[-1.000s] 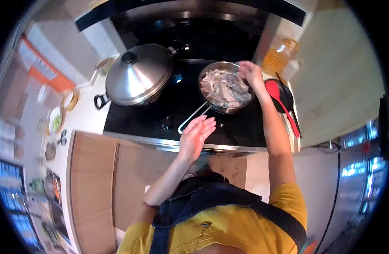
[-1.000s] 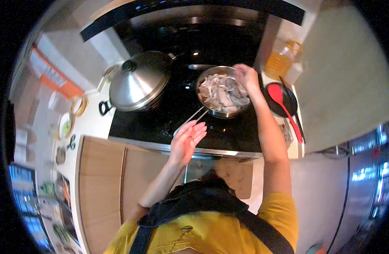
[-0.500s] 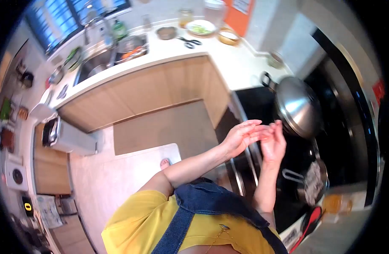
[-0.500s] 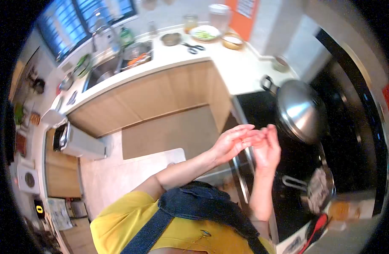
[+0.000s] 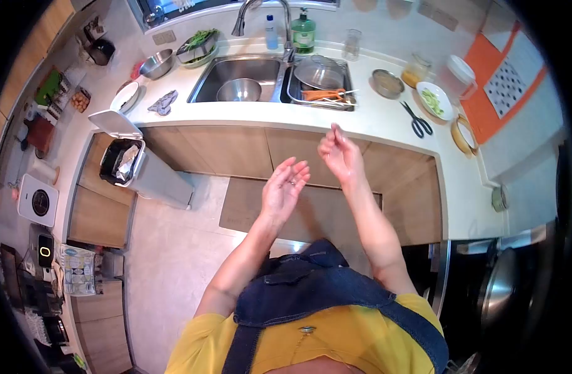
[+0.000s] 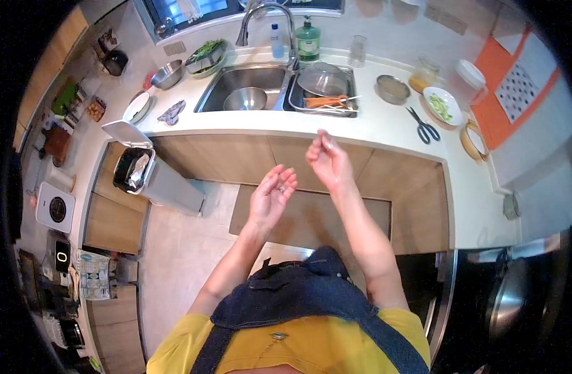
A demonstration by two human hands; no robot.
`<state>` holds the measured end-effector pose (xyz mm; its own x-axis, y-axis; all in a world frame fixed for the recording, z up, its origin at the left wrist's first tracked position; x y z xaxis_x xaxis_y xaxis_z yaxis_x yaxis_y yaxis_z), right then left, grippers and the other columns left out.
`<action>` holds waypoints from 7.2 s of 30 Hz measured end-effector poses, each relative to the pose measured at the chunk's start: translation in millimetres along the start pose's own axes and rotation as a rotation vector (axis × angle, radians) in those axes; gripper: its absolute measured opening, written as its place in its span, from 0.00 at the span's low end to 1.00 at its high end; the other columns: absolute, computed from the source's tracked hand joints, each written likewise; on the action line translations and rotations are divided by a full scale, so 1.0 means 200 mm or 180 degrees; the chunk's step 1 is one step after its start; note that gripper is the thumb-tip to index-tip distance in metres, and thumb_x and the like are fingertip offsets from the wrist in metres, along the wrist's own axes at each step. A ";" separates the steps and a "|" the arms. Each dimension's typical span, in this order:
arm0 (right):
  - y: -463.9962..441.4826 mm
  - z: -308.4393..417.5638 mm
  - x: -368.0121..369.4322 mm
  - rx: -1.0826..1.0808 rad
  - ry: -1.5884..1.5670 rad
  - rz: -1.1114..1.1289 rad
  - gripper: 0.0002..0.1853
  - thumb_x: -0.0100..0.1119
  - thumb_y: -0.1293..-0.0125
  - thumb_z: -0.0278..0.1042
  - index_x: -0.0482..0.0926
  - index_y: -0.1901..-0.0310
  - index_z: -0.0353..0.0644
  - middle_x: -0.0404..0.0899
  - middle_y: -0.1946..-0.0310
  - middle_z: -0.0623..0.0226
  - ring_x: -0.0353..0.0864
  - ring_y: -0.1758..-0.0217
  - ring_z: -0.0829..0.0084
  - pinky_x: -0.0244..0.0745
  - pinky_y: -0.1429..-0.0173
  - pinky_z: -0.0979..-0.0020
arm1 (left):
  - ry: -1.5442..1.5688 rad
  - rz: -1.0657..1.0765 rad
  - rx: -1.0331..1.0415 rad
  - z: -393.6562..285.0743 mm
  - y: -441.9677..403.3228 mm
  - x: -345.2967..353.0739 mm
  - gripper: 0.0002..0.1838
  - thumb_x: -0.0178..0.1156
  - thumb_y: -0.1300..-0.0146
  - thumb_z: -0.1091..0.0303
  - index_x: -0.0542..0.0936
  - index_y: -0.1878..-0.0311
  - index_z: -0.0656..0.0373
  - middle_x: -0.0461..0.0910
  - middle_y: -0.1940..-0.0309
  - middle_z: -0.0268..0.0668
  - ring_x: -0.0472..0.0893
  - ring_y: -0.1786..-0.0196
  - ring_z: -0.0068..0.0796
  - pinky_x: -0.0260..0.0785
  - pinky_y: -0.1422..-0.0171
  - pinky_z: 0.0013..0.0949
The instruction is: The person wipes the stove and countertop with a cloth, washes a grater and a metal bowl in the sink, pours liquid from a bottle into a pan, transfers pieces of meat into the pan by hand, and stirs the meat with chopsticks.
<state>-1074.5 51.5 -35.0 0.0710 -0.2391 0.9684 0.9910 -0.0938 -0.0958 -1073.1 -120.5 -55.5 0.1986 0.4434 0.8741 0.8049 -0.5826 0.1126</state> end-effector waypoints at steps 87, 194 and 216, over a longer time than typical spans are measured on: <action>-3.21 -1.00 -1.46 0.0858 0.7294 0.0882 0.10 0.49 0.40 0.35 0.77 0.67 0.38 0.78 0.76 0.57 0.79 0.72 0.60 0.74 0.69 0.63 | 0.1046 -0.1388 -0.0326 -0.88 -2.82 -1.28 0.17 0.55 0.40 0.53 0.70 0.62 0.59 0.75 0.68 0.37 0.75 0.68 0.32 0.70 0.64 0.34; -2.90 -0.74 -0.74 -0.1754 0.5920 -0.2668 0.14 0.45 0.38 0.37 0.73 0.66 0.32 0.74 0.71 0.44 0.73 0.62 0.45 0.67 0.60 0.56 | -0.1289 -0.0578 -0.0149 -1.31 -2.71 -0.83 0.15 0.45 0.33 0.61 0.74 0.53 0.61 0.76 0.60 0.33 0.76 0.57 0.24 0.68 0.51 0.28; -2.46 0.04 -0.42 -0.0271 0.4277 -0.3402 0.30 0.66 0.56 0.35 0.68 0.52 0.27 0.73 0.57 0.57 0.75 0.56 0.69 0.71 0.54 0.70 | -0.4234 0.0774 -0.0355 -1.37 -2.58 -0.76 0.22 0.57 0.42 0.65 0.71 0.45 0.63 0.77 0.55 0.44 0.77 0.55 0.27 0.67 0.51 0.27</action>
<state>-1566.3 124.9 -68.0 -0.7477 -0.6164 -0.2470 0.5199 -0.7748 0.3598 -1672.0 -74.8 -117.0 0.7644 0.6023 -0.2301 0.6359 -0.7632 0.1148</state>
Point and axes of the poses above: each hand's wrist, its own y-axis away from the middle knuckle, its own x-axis out of the palm, z = x × y, the point moved 2 cm from there along -y, towards the middle knuckle
